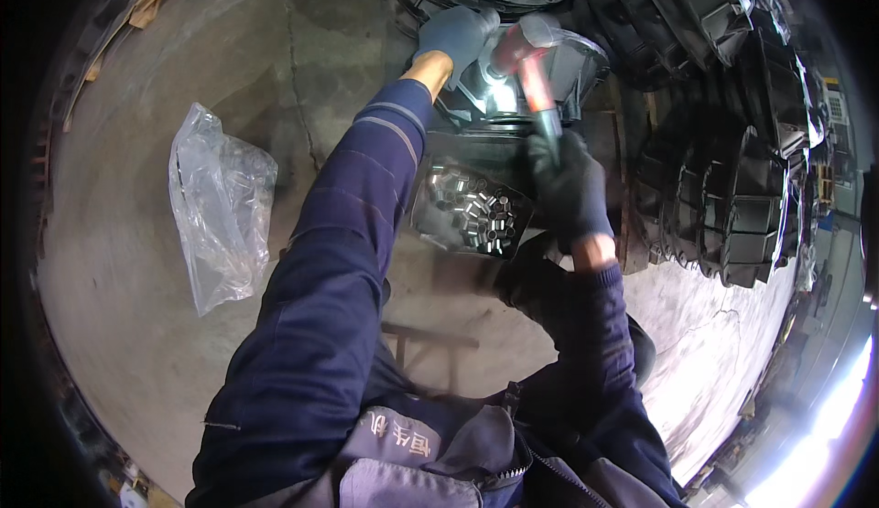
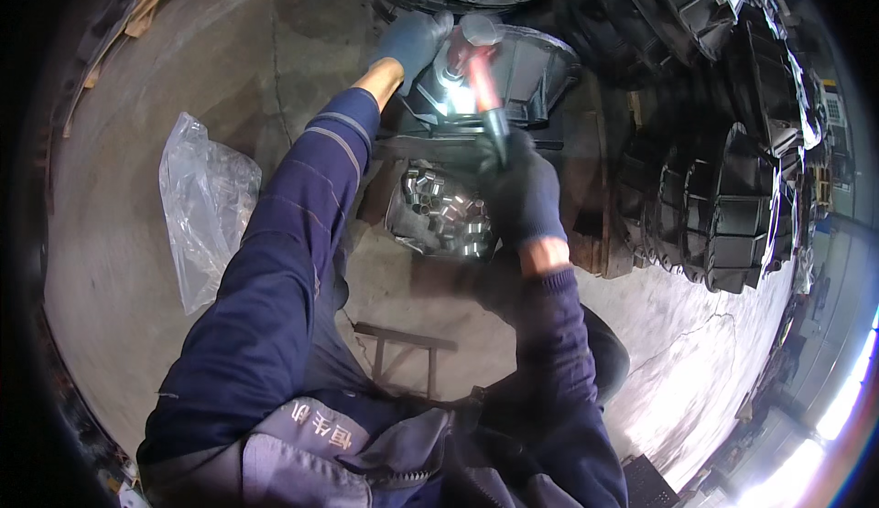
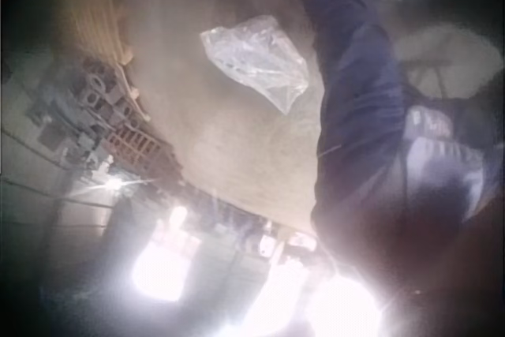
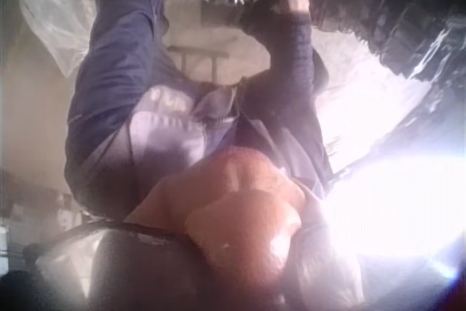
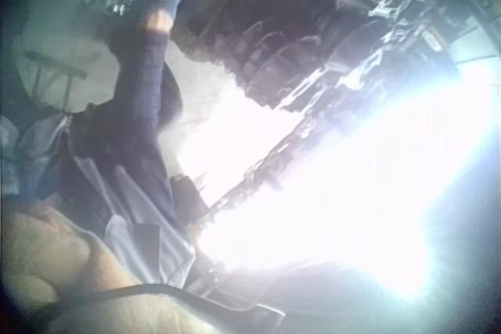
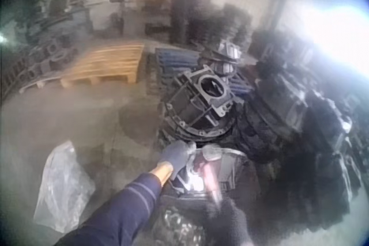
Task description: The person sits on a low stool and uses a hammer to drive cylindrical metal pins into holes on a large metal housing. They repeatedly pick up pins, align them, and strike them until flush, then move the housing aside.
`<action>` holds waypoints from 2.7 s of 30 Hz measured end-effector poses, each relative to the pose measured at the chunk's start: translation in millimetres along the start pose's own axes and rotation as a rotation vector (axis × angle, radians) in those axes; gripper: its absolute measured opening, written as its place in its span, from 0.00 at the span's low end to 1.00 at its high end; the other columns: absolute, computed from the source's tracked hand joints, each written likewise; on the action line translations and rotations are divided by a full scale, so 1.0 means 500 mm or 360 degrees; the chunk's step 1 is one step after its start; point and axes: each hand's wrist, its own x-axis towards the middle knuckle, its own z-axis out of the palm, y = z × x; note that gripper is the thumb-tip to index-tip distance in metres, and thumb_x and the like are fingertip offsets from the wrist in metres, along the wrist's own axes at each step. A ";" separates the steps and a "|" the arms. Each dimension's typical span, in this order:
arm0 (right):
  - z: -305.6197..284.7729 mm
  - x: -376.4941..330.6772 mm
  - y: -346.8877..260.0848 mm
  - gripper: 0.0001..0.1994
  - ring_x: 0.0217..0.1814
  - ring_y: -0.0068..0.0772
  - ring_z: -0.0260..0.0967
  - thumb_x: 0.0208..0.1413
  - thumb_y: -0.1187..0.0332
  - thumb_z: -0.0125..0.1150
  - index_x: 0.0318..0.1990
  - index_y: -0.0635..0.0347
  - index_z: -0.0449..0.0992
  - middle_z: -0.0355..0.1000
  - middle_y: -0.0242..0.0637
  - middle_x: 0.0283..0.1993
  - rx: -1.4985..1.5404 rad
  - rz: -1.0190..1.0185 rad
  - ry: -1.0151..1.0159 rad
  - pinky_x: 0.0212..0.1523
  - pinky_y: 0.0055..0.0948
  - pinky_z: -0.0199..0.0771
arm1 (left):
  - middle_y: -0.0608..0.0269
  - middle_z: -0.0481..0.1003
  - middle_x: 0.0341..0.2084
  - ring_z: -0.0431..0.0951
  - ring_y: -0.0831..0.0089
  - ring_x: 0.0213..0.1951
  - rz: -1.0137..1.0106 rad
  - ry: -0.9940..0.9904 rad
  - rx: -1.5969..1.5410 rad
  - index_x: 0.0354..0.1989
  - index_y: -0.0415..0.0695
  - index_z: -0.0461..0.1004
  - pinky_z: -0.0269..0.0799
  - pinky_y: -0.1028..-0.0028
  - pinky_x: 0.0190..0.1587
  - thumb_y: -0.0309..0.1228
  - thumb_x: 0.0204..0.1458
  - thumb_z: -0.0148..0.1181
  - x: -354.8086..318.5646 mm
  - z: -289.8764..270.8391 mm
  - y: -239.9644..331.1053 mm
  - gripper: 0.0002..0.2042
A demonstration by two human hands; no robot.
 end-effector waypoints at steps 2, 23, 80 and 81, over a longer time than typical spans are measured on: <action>-0.006 0.013 -0.020 0.16 0.40 0.68 0.77 0.62 0.56 0.63 0.47 0.60 0.76 0.77 0.61 0.33 -0.0128 -0.0080 -0.0043 0.39 0.54 0.76 | 0.40 0.81 0.42 0.79 0.40 0.49 0.0002 -0.0066 -0.0121 0.40 0.38 0.83 0.73 0.51 0.52 0.56 0.66 0.42 0.004 -0.017 -0.002 0.32; -0.048 -0.034 -0.015 0.11 0.31 0.43 0.78 0.63 0.62 0.65 0.44 0.61 0.78 0.77 0.53 0.31 0.0223 -0.0118 0.0173 0.36 0.35 0.76 | 0.38 0.80 0.44 0.79 0.39 0.50 0.0033 0.0070 0.0022 0.42 0.38 0.82 0.72 0.50 0.53 0.54 0.65 0.43 0.026 0.021 -0.020 0.30; 0.143 -0.048 0.209 0.18 0.43 0.24 0.75 0.65 0.74 0.61 0.61 0.59 0.73 0.78 0.39 0.54 0.2808 0.0430 -0.0127 0.41 0.21 0.78 | 0.33 0.78 0.46 0.78 0.38 0.52 0.0070 0.0116 0.0217 0.45 0.36 0.81 0.71 0.51 0.56 0.54 0.64 0.39 0.003 0.002 0.014 0.32; 0.112 -0.019 0.171 0.21 0.44 0.24 0.74 0.64 0.74 0.62 0.64 0.59 0.71 0.76 0.40 0.57 0.2853 0.0435 -0.0237 0.40 0.21 0.77 | 0.33 0.78 0.46 0.78 0.39 0.52 0.0009 0.0098 0.0164 0.45 0.36 0.81 0.71 0.51 0.56 0.54 0.64 0.39 -0.001 -0.001 0.017 0.32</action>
